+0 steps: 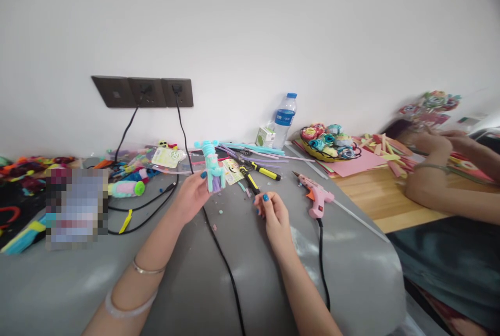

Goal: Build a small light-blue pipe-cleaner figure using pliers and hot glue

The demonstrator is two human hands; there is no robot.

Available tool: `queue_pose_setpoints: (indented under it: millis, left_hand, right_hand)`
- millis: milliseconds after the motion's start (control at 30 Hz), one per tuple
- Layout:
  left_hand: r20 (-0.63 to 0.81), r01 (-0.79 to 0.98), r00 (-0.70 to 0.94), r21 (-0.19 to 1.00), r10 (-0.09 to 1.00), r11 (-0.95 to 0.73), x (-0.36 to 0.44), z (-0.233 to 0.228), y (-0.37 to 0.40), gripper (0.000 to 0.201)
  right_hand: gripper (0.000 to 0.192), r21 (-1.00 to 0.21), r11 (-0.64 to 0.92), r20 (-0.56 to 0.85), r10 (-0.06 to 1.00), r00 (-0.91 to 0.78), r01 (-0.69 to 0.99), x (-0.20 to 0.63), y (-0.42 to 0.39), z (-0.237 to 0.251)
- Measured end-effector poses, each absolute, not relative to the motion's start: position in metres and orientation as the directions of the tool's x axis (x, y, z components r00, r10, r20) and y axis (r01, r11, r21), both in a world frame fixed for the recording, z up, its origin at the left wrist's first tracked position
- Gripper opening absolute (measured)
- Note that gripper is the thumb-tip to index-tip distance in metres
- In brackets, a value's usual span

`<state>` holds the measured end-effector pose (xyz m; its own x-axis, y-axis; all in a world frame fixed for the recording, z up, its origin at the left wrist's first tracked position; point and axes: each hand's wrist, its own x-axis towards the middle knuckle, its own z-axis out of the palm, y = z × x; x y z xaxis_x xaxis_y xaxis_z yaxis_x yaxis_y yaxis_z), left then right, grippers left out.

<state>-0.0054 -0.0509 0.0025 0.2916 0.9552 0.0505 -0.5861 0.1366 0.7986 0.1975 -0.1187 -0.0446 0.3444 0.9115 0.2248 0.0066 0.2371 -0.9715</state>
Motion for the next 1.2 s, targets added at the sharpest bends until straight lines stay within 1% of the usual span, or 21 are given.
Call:
queue_pose_setpoints:
  millis: [233, 400, 567, 667, 733, 800, 900, 1000, 1100, 1200]
  left_hand:
    - [0.001, -0.517, 0.297, 0.841, 0.955, 0.160, -0.005, -0.001, -0.047, 0.031]
    - [-0.079, -0.398, 0.366, 0.887, 0.927, 0.233, -0.007, 0.001, -0.046, 0.030]
    - [-0.138, -0.306, 0.364, 0.916, 0.921, 0.258, -0.007, 0.001, -0.047, 0.025]
    - [-0.170, -0.180, 0.356, 0.952, 0.919, 0.246, -0.010, -0.003, -0.045, 0.031]
    - [-0.180, -0.046, 0.337, 0.977, 0.924, 0.207, -0.013, -0.007, -0.043, 0.034]
    - [-0.149, 0.108, 0.322, 0.987, 0.935, 0.120, -0.016, -0.012, -0.041, 0.035]
    - [-0.005, 0.248, 0.340, 0.965, 0.941, -0.084, -0.018, -0.018, -0.037, 0.028]
    - [0.113, 0.297, 0.335, 0.929, 0.935, -0.219, -0.019, -0.023, -0.034, 0.020]
    - [0.214, 0.303, 0.275, 0.906, 0.937, -0.296, -0.021, -0.024, -0.032, 0.015]
    - [0.289, 0.321, 0.229, 0.879, 0.929, -0.353, -0.023, -0.019, -0.033, 0.015]
  right_hand:
    - [0.033, -0.980, 0.176, 0.136, 0.934, 0.329, -0.095, 0.202, -0.119, -0.046]
    - [0.033, -0.971, 0.149, 0.079, 0.937, 0.341, -0.187, 0.207, -0.118, -0.047]
    - [0.033, -0.953, 0.155, 0.061, 0.940, 0.335, -0.261, 0.208, -0.115, -0.051]
    - [0.032, -0.948, 0.160, 0.065, 0.943, 0.326, -0.274, 0.208, -0.114, -0.053]
    - [0.033, -0.949, 0.151, 0.058, 0.946, 0.318, -0.277, 0.209, -0.114, -0.053]
    - [0.034, -0.955, 0.129, 0.042, 0.950, 0.308, -0.269, 0.209, -0.114, -0.053]
    - [0.037, -0.961, 0.092, 0.017, 0.961, 0.276, -0.259, 0.210, -0.113, -0.050]
    - [0.038, -0.956, 0.067, 0.002, 0.975, 0.222, -0.285, 0.209, -0.110, -0.042]
    - [0.037, -0.939, 0.060, 0.002, 0.985, 0.170, -0.337, 0.205, -0.108, -0.031]
    - [0.037, -0.909, 0.050, 0.006, 0.994, 0.108, -0.413, 0.198, -0.106, -0.023]
